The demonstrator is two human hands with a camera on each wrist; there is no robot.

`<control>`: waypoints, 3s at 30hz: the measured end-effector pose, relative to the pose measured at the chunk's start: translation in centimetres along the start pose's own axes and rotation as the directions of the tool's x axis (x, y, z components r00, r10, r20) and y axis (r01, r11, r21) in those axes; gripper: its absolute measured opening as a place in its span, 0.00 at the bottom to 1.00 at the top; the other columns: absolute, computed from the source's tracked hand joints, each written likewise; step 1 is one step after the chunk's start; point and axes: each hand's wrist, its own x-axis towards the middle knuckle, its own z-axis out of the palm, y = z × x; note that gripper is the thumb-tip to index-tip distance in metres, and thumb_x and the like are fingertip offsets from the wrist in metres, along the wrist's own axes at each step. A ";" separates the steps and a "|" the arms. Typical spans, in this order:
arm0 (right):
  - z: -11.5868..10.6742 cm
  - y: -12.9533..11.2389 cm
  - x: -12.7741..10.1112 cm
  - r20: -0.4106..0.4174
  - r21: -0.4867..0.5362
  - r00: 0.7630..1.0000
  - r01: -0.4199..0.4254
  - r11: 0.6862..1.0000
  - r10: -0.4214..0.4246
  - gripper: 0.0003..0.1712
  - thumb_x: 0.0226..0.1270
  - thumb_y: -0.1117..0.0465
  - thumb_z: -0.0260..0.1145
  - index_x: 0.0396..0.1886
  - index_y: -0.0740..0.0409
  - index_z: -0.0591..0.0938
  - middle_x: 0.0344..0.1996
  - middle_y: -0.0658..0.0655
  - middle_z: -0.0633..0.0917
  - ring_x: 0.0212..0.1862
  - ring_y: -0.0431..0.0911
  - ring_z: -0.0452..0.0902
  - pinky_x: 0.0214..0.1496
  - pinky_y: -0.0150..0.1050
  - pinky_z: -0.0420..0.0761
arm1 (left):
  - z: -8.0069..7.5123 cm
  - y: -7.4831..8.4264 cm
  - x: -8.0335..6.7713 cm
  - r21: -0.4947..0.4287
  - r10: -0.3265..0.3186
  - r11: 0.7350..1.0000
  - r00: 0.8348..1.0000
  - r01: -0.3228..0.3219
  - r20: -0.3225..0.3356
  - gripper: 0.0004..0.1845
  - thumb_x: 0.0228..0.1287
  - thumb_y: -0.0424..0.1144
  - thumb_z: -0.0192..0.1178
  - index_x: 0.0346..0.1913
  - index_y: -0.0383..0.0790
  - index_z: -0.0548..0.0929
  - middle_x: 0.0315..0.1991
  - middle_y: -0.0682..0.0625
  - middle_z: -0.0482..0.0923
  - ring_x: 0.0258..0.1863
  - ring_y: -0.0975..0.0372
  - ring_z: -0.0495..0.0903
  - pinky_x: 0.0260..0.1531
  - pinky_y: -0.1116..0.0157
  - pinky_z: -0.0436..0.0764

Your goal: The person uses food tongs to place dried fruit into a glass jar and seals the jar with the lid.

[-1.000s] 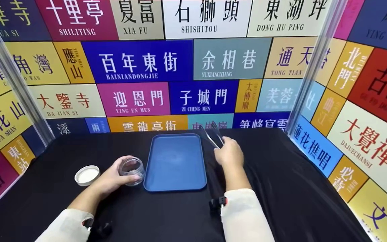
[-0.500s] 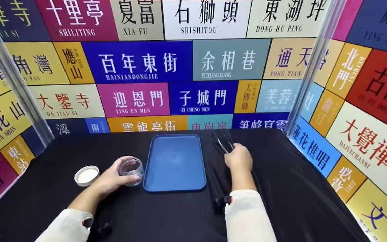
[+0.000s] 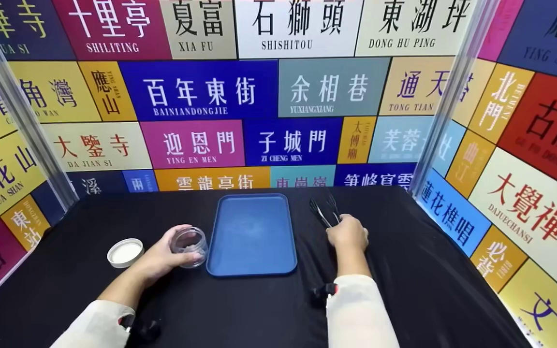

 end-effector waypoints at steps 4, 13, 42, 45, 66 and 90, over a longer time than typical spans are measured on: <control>0.0 0.0 -0.1 0.004 0.021 1.000 -0.028 0.999 0.028 0.39 0.71 0.51 0.71 0.74 0.66 0.75 0.69 0.73 0.80 0.69 0.71 0.75 0.76 0.67 0.69 | -0.1 -0.1 0.0 0.011 0.001 1.000 1.000 0.000 -0.003 0.48 0.56 0.38 0.83 0.76 0.40 0.68 0.72 0.36 0.77 0.67 0.44 0.83 0.73 0.46 0.78; 0.2 -0.4 -0.2 0.020 0.013 0.998 -0.058 0.998 0.058 0.41 0.71 0.48 0.70 0.76 0.67 0.72 0.70 0.73 0.79 0.70 0.70 0.75 0.75 0.68 0.68 | 0.0 -0.1 0.0 0.034 -0.039 0.999 0.999 0.039 -0.004 0.49 0.55 0.44 0.84 0.76 0.45 0.68 0.74 0.41 0.76 0.70 0.46 0.81 0.76 0.46 0.75; 0.8 -12.3 -4.6 -0.107 0.074 0.975 0.205 0.976 -0.196 0.43 0.69 0.41 0.70 0.80 0.49 0.71 0.76 0.64 0.75 0.76 0.68 0.69 0.77 0.69 0.64 | -0.1 0.1 -0.2 0.037 -0.047 0.998 0.999 0.047 -0.004 0.49 0.54 0.45 0.84 0.77 0.46 0.68 0.74 0.42 0.77 0.69 0.47 0.82 0.75 0.46 0.76; 1.6 -13.8 -5.6 -0.065 0.133 0.959 0.281 0.950 -0.275 0.44 0.67 0.42 0.72 0.80 0.50 0.72 0.75 0.62 0.77 0.76 0.64 0.71 0.79 0.66 0.67 | 0.0 0.1 -0.2 0.038 -0.042 0.998 0.999 0.042 -0.006 0.49 0.54 0.45 0.84 0.77 0.46 0.68 0.73 0.42 0.78 0.68 0.47 0.82 0.75 0.46 0.76; 8.3 -18.8 -10.1 0.253 0.463 0.745 0.466 0.754 -0.617 0.49 0.64 0.49 0.80 0.80 0.56 0.71 0.76 0.59 0.78 0.77 0.59 0.73 0.82 0.59 0.70 | -0.1 0.1 0.0 -0.091 -0.030 0.995 0.999 0.028 -0.022 0.48 0.64 0.44 0.77 0.81 0.39 0.61 0.77 0.38 0.74 0.77 0.43 0.74 0.78 0.45 0.72; 13.5 -21.0 -9.8 0.330 0.531 0.730 0.381 0.757 -0.599 0.57 0.53 0.50 0.85 0.80 0.62 0.69 0.74 0.64 0.79 0.73 0.59 0.77 0.80 0.56 0.73 | 0.2 0.9 0.0 -0.109 -0.002 0.994 0.997 -0.007 -0.080 0.35 0.77 0.50 0.62 0.78 0.37 0.67 0.75 0.36 0.73 0.77 0.45 0.71 0.82 0.44 0.65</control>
